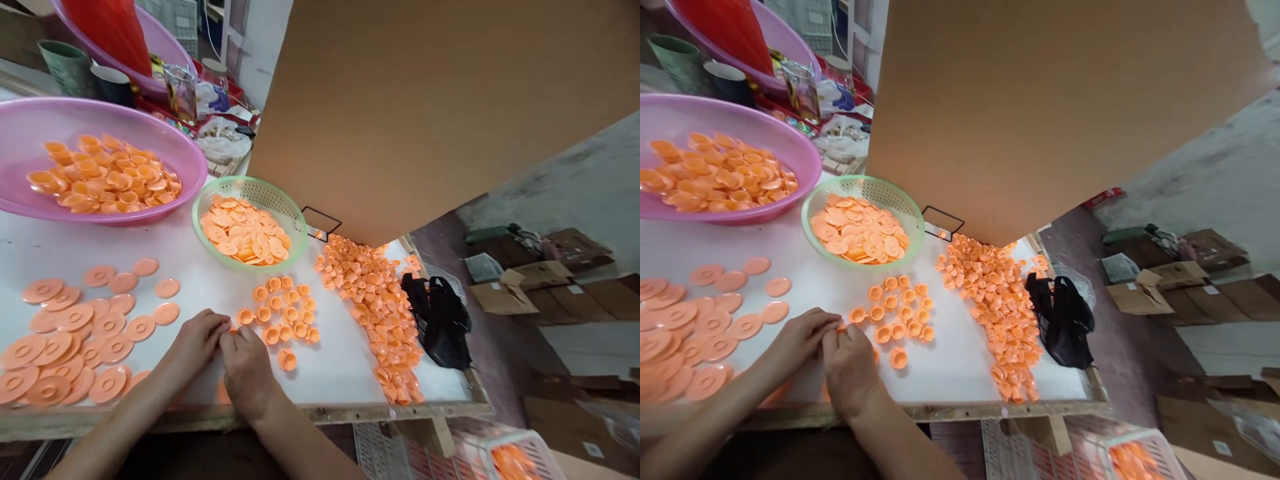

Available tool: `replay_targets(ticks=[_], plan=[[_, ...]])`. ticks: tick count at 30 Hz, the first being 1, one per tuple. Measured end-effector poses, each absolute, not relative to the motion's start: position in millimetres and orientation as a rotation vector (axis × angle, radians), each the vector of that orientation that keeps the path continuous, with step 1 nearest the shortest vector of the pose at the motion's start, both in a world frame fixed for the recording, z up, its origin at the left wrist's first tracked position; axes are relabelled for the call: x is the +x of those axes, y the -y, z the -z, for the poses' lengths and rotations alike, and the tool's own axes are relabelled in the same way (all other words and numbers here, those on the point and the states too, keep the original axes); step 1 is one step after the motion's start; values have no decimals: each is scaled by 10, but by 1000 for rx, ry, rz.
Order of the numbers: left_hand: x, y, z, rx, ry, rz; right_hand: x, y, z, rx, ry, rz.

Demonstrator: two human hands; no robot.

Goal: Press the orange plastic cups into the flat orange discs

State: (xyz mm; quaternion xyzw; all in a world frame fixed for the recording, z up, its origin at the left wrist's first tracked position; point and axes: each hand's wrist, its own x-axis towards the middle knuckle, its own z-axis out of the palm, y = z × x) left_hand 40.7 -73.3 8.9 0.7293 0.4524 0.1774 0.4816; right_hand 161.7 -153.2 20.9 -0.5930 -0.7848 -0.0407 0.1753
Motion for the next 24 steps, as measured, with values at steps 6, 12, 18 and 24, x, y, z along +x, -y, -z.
replay_targets(ticks=[6, 12, 18, 24], plan=[[374, 818, -240, 1614, -1103, -391, 1670, 1750, -198, -1482, 2056, 103], [332, 995, -497, 1194, -869, -549, 1762, 1876, -532, -1574, 1526, -182], [392, 1166, -558, 1389, -916, -582, 1806, 1849, -681, -1596, 1472, -414], [556, 1292, -647, 1697, -962, -669, 1833, 1864, -611, -1651, 1304, -306]])
